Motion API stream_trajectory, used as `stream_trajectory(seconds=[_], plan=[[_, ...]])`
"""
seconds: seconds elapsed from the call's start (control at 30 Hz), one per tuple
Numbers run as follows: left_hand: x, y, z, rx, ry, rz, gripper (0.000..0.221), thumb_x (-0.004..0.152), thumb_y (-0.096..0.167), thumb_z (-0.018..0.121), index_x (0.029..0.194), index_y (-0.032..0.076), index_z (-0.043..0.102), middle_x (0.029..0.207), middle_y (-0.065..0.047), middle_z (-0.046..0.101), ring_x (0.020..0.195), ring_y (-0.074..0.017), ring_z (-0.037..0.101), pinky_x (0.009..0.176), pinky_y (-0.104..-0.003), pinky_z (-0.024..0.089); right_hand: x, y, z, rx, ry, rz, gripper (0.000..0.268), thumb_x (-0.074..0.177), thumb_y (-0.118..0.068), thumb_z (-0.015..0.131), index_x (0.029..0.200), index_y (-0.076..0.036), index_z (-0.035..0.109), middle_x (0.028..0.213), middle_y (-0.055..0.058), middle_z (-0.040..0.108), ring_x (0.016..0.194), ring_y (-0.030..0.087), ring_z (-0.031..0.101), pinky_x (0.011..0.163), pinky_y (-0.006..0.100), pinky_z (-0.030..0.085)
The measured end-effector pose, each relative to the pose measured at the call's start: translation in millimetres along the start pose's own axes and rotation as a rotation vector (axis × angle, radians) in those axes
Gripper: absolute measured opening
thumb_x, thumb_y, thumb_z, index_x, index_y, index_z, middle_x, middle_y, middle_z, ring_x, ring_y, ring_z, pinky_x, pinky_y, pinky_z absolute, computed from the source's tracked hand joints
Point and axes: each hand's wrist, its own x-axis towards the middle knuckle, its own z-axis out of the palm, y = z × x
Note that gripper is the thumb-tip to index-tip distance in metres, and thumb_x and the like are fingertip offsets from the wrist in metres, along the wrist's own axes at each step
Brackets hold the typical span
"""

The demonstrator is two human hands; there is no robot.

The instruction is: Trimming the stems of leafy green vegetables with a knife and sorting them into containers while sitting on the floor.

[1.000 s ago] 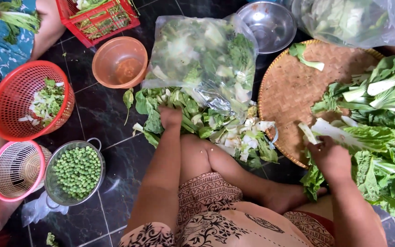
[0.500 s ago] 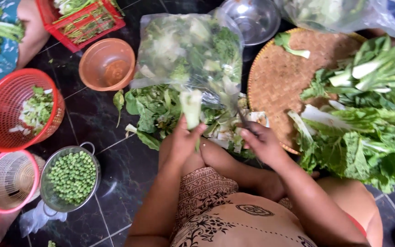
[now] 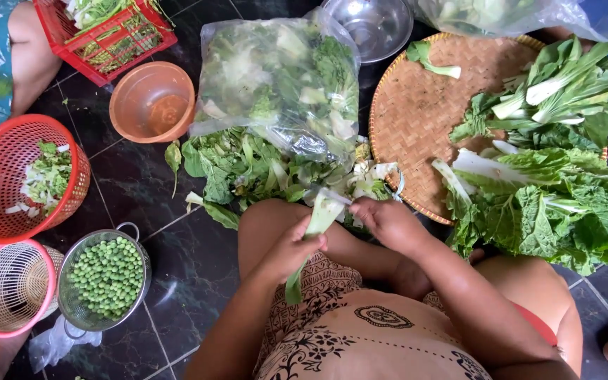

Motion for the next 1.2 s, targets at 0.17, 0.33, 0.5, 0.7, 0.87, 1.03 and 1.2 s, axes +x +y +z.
stream_trajectory(seconds=[0.17, 0.33, 0.5, 0.7, 0.87, 1.03, 1.2], plan=[[6.3, -29.6, 10.3, -0.355, -0.004, 0.090, 0.060, 0.106, 0.018, 0.048, 0.158, -0.001, 0.026, 0.077, -0.009, 0.062, 0.054, -0.0078, 0.052, 0.047, -0.019, 0.043, -5.9, 7.2, 6.0, 0.109, 0.062, 0.217, 0.050, 0.106, -0.044, 0.047, 0.082, -0.004, 0.066, 0.060, 0.020, 0.070, 0.075, 0.046, 0.071, 0.076, 0.055, 0.055], [15.1, -22.1, 15.6, -0.360, 0.192, 0.124, 0.057, 0.108, 0.023, 0.044, 0.156, -0.005, 0.031, 0.073, -0.009, 0.063, 0.051, -0.0065, 0.050, 0.045, -0.018, 0.039, -27.5, -5.0, 9.4, 0.065, -0.057, 0.229, 0.043, 0.103, -0.046, 0.051, 0.082, -0.012, 0.067, 0.065, 0.016, 0.073, 0.076, 0.041, 0.073, 0.075, 0.052, 0.058], [17.6, -22.7, 21.4, -0.298, 0.294, 0.197, 0.055, 0.106, 0.018, 0.045, 0.155, -0.004, 0.035, 0.069, -0.009, 0.062, 0.051, -0.0064, 0.046, 0.045, -0.018, 0.036, -33.0, 7.5, 6.0, -0.093, -0.130, 0.239, 0.042, 0.104, -0.050, 0.047, 0.090, -0.018, 0.070, 0.071, 0.018, 0.074, 0.082, 0.041, 0.074, 0.077, 0.052, 0.060], [21.4, -30.8, 24.8, -0.259, 0.293, 0.130, 0.053, 0.104, 0.020, 0.048, 0.154, 0.000, 0.042, 0.065, -0.010, 0.065, 0.049, -0.0080, 0.046, 0.043, -0.019, 0.035, -33.3, 23.6, 1.7, -0.171, -0.121, 0.289, 0.051, 0.105, -0.052, 0.042, 0.098, -0.013, 0.074, 0.075, 0.026, 0.074, 0.088, 0.048, 0.073, 0.084, 0.061, 0.057], [23.2, -39.6, 26.6, -0.281, 0.307, 0.041, 0.055, 0.104, 0.022, 0.049, 0.153, -0.001, 0.042, 0.066, -0.014, 0.066, 0.046, -0.0113, 0.046, 0.040, -0.022, 0.039, -42.5, 33.7, 26.4, -0.113, -0.107, 0.311, 0.044, 0.104, -0.050, 0.042, 0.099, -0.017, 0.071, 0.083, 0.025, 0.075, 0.092, 0.047, 0.072, 0.083, 0.058, 0.059], [21.2, -25.7, 29.6, -0.377, 0.345, 0.021, 0.054, 0.102, 0.020, 0.053, 0.151, -0.001, 0.046, 0.076, -0.016, 0.070, 0.053, -0.0125, 0.053, 0.048, -0.025, 0.048, -39.7, 55.3, 10.9, -0.169, -0.051, 0.399, 0.051, 0.105, -0.054, 0.037, 0.109, -0.017, 0.072, 0.085, 0.025, 0.076, 0.096, 0.045, 0.073, 0.089, 0.059, 0.056], [22.2, -14.4, 30.0, -0.458, 0.247, -0.055, 0.041, 0.097, 0.014, 0.056, 0.135, -0.002, 0.060, 0.089, -0.018, 0.072, 0.069, -0.0203, 0.069, 0.058, -0.025, 0.053, -43.1, 43.3, 23.2, -0.038, 0.089, 0.292, 0.041, 0.105, -0.051, 0.041, 0.123, -0.028, 0.070, 0.081, 0.026, 0.075, 0.092, 0.049, 0.072, 0.085, 0.062, 0.056]])
